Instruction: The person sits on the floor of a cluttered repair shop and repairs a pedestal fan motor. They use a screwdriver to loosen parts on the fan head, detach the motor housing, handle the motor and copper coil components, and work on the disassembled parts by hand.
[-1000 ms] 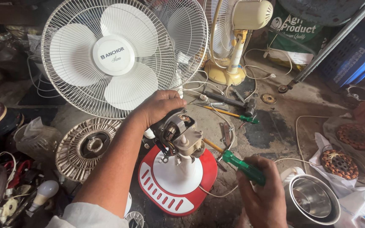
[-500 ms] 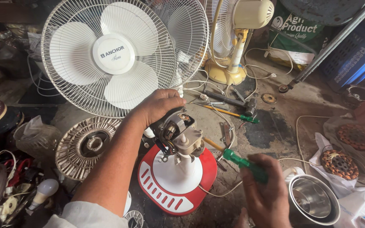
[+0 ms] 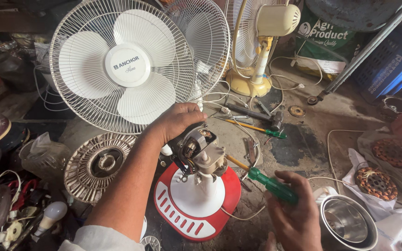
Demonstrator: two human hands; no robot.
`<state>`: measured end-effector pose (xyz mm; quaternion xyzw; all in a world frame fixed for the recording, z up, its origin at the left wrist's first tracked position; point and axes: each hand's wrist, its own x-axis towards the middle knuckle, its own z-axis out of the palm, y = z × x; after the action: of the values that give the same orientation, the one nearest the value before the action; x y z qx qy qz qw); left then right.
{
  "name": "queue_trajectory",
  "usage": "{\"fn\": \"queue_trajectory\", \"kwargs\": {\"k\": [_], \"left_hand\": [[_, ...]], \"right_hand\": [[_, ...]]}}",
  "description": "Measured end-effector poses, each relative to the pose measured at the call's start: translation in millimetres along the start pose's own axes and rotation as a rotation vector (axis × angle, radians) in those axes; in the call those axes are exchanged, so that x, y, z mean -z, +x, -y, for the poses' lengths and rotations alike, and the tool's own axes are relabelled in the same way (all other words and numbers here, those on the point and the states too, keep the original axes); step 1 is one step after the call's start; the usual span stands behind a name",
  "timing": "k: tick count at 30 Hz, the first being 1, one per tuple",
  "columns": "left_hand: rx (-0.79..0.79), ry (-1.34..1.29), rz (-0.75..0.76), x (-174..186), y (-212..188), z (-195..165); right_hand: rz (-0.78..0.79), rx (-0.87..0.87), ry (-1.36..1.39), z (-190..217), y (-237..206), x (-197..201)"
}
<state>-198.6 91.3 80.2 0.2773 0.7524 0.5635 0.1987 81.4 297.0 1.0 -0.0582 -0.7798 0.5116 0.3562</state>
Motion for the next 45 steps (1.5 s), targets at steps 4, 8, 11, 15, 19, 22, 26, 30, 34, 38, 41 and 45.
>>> {"fn": "queue_trajectory", "kwargs": {"k": [4,8,11,15,19,22,26,30,34,38,41,45], "left_hand": [[0.008,0.011,-0.009,0.7,0.7,1.3],[0.006,0.005,-0.004,0.6,1.1,2.2],[0.014,-0.027,0.006,0.3,1.5,2.7],[0.013,0.0,0.006,1.1,1.9,2.5],[-0.002,0.0,0.005,0.6,1.0,1.8],[0.033,0.012,-0.01,-0.1,0.1,0.9],[0.004,-0.004,0.005,-0.3,0.4,-1.0],[0.017,0.038,-0.004,-0.5,0.4,-1.2],[0.019,0.056,-0.002,-0.2,-0.1,-0.1],[0.008,0.092,-0.011,0.0,2.7,1.0],[-0.016,0.09,0.01,-0.6,5.8,3.2],[-0.037,0.071,0.017,-4.0,7.0,6.6]], "right_hand": [[0.023,-0.344,0.002,-1.4,2.9,1.0],[0.024,-0.31,-0.01,-5.7,3.5,0.9],[0.009,-0.268,0.112,-9.7,1.9,2.3],[0.073,-0.452,-0.196,-13.9,0.7,4.1],[0.013,-0.235,0.161,-14.2,0.4,3.2],[0.037,-0.33,0.016,-12.5,1.9,4.9],[0.058,-0.383,-0.031,-10.6,4.6,7.4],[0.036,-0.21,0.275,-7.9,2.6,5.9],[0.145,-0.375,-0.118,1.3,9.4,10.6],[0.407,-0.531,-0.102,16.8,31.1,19.4],[0.577,-0.577,-0.218,23.1,54.3,10.4],[0.558,-0.037,-0.435,27.7,69.9,-6.1]]}}
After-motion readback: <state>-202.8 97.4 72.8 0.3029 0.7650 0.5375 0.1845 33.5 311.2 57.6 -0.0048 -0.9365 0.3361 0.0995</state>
